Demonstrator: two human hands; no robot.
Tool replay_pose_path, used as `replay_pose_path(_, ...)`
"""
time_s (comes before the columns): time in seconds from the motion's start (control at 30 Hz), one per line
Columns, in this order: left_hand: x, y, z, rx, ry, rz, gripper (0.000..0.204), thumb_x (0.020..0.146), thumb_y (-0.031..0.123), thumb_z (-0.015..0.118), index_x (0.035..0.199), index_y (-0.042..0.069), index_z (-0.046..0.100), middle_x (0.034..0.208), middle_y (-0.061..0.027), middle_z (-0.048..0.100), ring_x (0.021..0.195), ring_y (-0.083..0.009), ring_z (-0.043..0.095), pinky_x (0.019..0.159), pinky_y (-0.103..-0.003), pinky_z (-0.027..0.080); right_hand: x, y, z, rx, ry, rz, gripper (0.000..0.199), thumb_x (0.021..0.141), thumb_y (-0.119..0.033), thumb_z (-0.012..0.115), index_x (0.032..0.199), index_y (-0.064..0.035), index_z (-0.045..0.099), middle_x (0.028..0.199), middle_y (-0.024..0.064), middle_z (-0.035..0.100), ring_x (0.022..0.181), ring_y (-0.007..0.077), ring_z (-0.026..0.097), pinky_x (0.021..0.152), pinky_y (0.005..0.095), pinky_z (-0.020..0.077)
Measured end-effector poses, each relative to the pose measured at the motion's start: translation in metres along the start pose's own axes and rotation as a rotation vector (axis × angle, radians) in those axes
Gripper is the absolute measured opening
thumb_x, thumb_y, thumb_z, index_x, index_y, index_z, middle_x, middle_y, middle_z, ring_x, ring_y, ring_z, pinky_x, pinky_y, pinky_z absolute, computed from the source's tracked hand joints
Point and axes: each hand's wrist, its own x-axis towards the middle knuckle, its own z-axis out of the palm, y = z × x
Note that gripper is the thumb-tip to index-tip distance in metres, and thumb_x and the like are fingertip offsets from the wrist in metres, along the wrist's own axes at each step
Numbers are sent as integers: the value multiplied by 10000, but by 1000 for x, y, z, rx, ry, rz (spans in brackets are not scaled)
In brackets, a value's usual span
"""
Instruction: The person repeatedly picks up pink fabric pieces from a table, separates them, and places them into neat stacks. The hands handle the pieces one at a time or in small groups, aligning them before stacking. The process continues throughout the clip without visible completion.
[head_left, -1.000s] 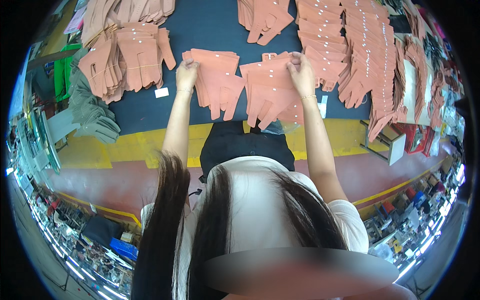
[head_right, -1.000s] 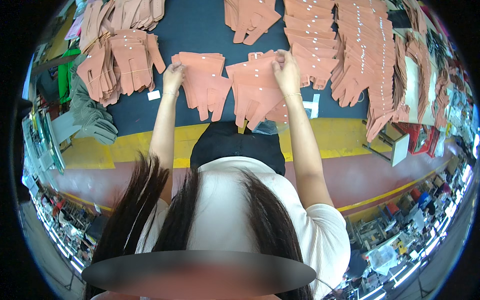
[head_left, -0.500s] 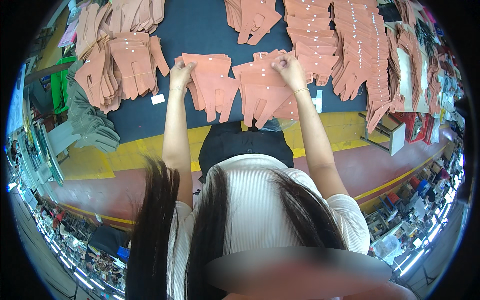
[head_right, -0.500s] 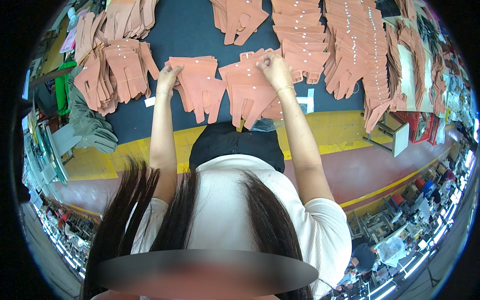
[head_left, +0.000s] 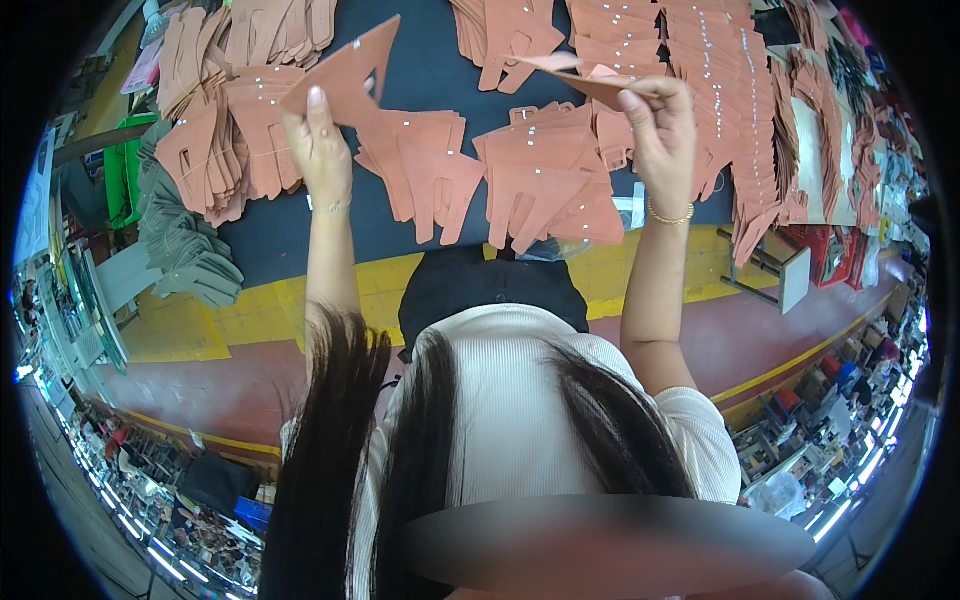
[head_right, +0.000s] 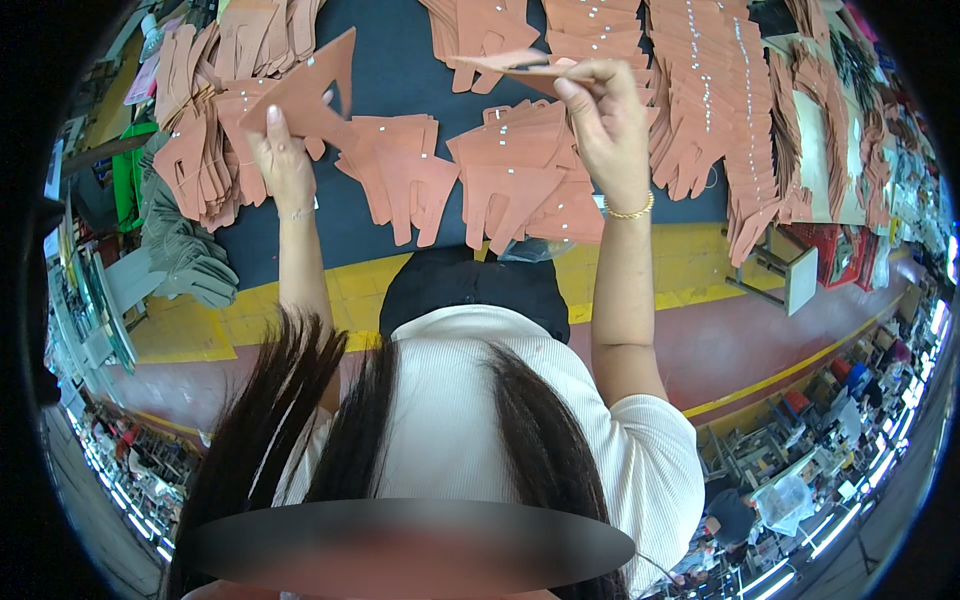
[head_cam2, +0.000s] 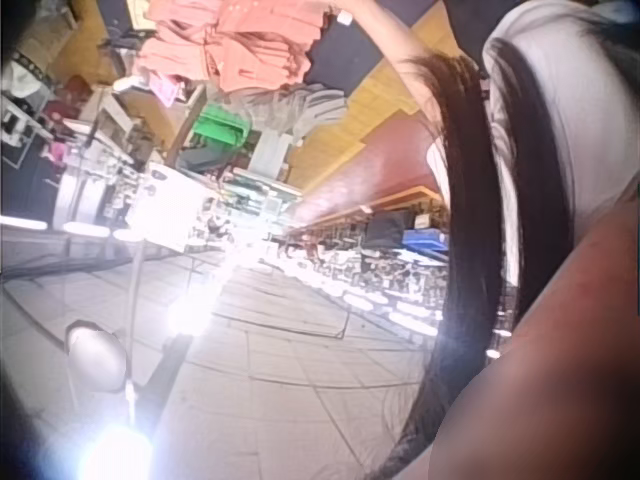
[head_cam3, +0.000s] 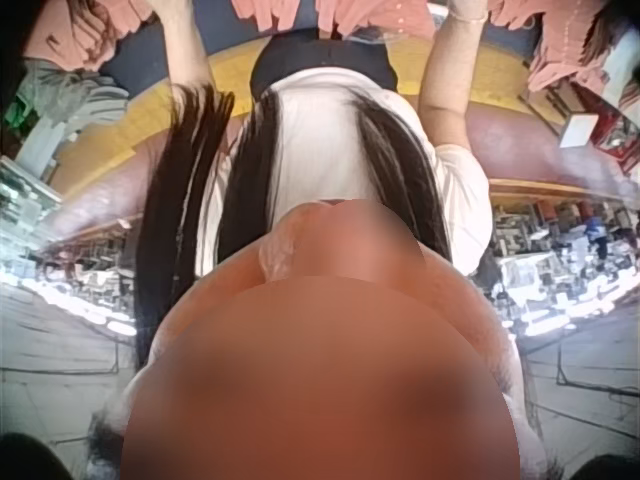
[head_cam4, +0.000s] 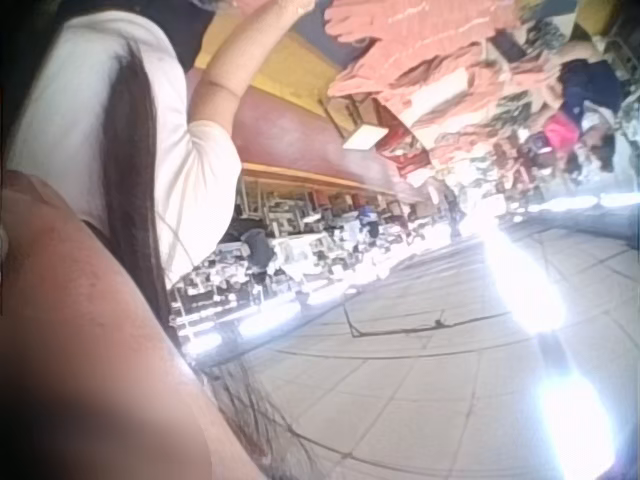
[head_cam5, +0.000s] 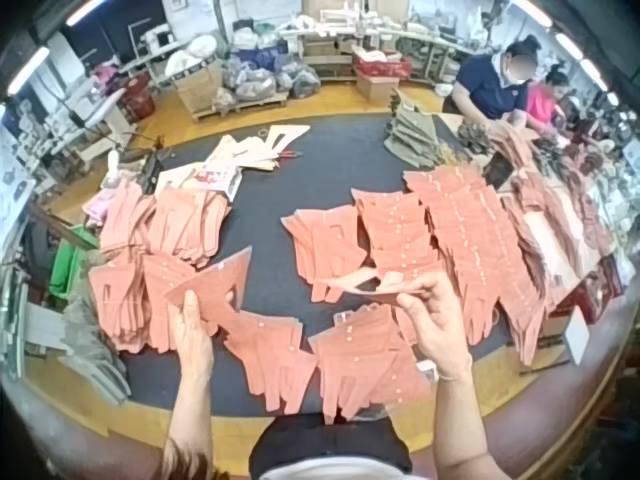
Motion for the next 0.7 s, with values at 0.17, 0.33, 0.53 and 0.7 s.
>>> replay_pose_path(0.17, 3, -2, 48, -400, -45, -405, 322, 1009, 252, 487, 1262, 67, 413, 1180, -86, 565, 1103, -184, 579, 913, -338, 495, 0, -46, 4, 401, 24, 77, 127, 931, -48, 609, 1024, -47, 522, 941, 40, 601, 800, 82, 576, 685, 217, 477)
replay_pose_path(0.33, -40, 9, 82, -579, -307, -729, 372, 1018, 311, 376, 1271, 55, 471, 1247, -99, 558, 1169, -218, 549, 984, -406, 475, -9, -14, 29, 428, 216, 396, 118, 904, -80, 661, 963, -58, 561, 976, 17, 583, 802, 67, 543, 665, 213, 454)
replay_pose_path(0.53, -60, 20, 103, -867, -315, -1042, 474, 1024, 358, 325, 1310, -3, 433, 1325, -170, 501, 1223, -299, 518, 1060, -461, 425, -36, 18, 22, 387, 405, 187, 195, 851, -147, 736, 942, -54, 591, 1315, 113, 503, 1080, 151, 554, 912, 278, 452)
replay_pose_path(0.7, -69, 8, 111, -1136, -476, -1054, 474, 1030, 359, 292, 1297, 2, 452, 1278, -137, 541, 1174, -259, 552, 987, -418, 485, -41, 14, 8, 810, 388, 319, 131, 906, -90, 648, 951, -43, 535, 1345, 227, 488, 1152, 228, 567, 955, 348, 495)
